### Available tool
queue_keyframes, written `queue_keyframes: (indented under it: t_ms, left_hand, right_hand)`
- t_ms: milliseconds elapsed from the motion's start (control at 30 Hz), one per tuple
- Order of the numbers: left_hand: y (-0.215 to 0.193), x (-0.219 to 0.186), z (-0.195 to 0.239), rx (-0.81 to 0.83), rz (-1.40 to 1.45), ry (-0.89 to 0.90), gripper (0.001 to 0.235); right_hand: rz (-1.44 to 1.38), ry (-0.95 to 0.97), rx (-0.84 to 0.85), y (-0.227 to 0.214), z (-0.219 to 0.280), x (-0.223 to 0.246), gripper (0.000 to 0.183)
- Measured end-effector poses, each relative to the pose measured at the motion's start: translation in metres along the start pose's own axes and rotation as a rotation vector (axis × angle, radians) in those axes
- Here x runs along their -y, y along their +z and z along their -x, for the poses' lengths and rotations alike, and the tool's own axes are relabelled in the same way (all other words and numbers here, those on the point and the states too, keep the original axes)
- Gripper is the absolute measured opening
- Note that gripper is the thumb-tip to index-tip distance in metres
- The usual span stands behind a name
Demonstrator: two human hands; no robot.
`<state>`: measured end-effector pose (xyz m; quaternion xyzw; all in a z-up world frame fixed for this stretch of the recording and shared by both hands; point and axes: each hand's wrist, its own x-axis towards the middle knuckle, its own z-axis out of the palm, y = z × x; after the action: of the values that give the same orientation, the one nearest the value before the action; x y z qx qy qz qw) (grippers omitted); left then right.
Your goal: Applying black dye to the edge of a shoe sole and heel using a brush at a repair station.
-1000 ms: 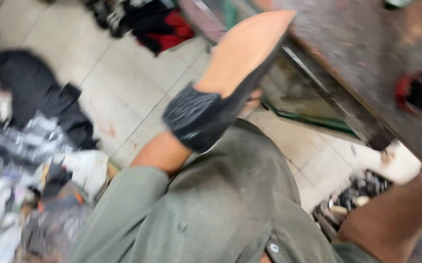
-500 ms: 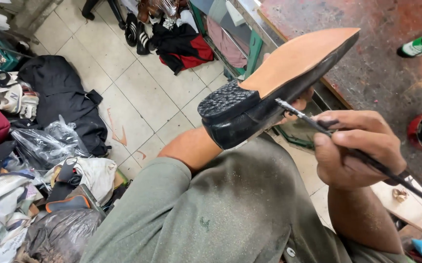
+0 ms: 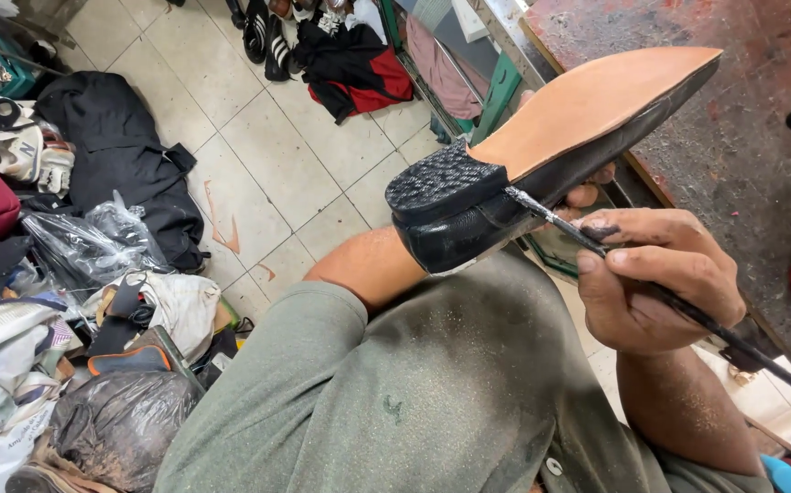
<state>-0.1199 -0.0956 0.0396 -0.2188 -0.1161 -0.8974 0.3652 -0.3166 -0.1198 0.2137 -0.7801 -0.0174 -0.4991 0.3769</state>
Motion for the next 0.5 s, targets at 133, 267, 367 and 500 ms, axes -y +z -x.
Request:
queue_keyframes:
  t_ms: [133,267,367,500]
  left_hand:
    - [-0.003,-0.001,-0.001,-0.014,0.000,0.022,0.116]
    - [-0.004,0.002,-0.005,-0.039,-0.004,0.042,0.115]
    - [-0.007,-0.004,-0.011,-0.055,-0.005,0.049,0.115]
    - [-0.008,-0.003,-0.015,-0.080,-0.010,0.064,0.114]
  right_hand:
    - [0.011,0.033,-0.001,-0.001,-0.004,0.001,0.024]
    - [0.040,0.034,-0.005,-0.004,-0.004,-0.002,0.023]
    - [0.033,0.009,-0.025,-0.006,-0.006,-0.004,0.022]
    - [0.040,0.013,-0.030,-0.010,-0.007,-0.004,0.021]
